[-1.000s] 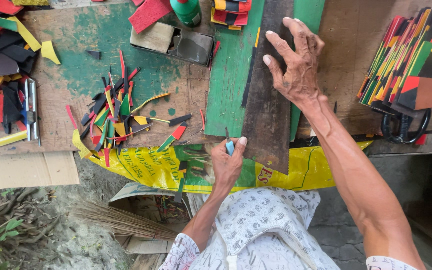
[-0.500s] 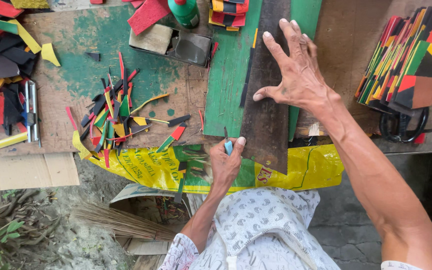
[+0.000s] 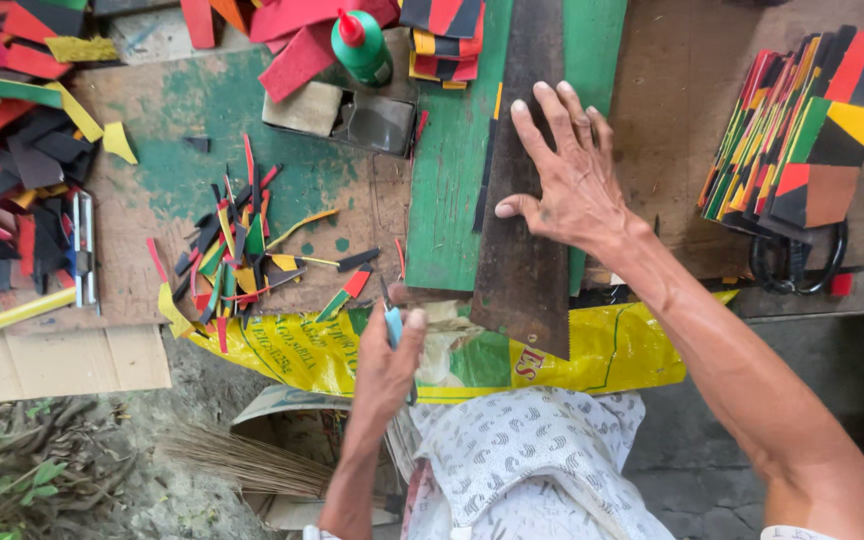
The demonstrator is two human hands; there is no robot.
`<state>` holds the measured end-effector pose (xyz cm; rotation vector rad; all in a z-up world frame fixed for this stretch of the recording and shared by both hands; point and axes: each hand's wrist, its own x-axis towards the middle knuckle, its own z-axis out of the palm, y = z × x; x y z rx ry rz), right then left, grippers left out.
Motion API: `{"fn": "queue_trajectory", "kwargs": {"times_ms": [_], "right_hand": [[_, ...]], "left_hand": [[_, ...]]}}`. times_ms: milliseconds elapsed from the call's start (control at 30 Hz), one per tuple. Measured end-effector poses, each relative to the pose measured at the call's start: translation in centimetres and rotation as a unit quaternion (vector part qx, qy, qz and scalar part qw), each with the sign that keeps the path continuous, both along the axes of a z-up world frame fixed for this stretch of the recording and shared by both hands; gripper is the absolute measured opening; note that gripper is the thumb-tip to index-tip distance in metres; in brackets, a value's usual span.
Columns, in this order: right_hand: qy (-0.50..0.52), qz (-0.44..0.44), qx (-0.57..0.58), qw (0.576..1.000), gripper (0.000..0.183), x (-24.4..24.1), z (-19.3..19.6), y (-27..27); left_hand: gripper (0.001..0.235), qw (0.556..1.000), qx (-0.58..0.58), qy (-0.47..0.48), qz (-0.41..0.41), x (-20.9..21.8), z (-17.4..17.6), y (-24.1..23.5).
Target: The person uses a utility knife to cut small rectangular pieces of multicolored foam on a wooden board. They repeatedly trim the edges, flip the pieces, and stack the finished units on the right side of the table.
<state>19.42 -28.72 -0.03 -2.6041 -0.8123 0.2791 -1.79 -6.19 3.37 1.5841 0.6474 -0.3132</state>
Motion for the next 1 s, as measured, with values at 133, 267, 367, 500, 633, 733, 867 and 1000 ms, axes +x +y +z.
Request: {"fn": "queue_trajectory", "kwargs": {"times_ms": [133, 267, 367, 500, 633, 733, 867, 1000], "right_hand": [[0.002, 0.005, 0.019, 1.000, 0.112, 0.2, 0.2, -0.3], [0.023, 0.027, 0.026, 0.999, 0.118, 0.8, 0.6, -0.9], [0.020, 0.025, -0.014, 0.999, 0.117, 1.1, 0.9, -1.0], [0.019, 0.019, 0.012, 1.000, 0.115, 1.0, 1.0, -0.9], [0.003, 0.025, 0.017, 1.000, 0.116, 1.1, 0.9, -0.9], [0.000, 0.027, 0.024, 0.999, 0.116, 1.1, 0.9, -0.9], [0.000, 0.025, 0.024, 0.999, 0.115, 1.1, 0.8, -1.1], [0.001, 0.026, 0.025, 0.999, 0.115, 1.2, 0.6, -1.2]], "left_hand": [[0.035, 0.994, -0.027, -0.098, -0.032, 4.5, 1.1, -0.2], [0.032, 0.985, -0.008, -0.168, 0.023, 11.9, -0.5, -4.4], [0.027, 0.970, -0.022, -0.236, 0.048, 16.5, -1.9, -6.6], [0.027, 0.983, 0.033, -0.179, 0.032, 19.3, -3.0, -7.1], [0.024, 0.968, 0.156, -0.197, -0.022, 20.0, -3.9, -6.9], [0.024, 0.950, 0.205, -0.233, -0.038, 20.2, -4.1, -6.7], [0.024, 0.952, 0.204, -0.221, -0.047, 20.6, -4.0, -6.7], [0.024, 0.947, 0.220, -0.227, -0.060, 20.8, -3.7, -6.6]]}}
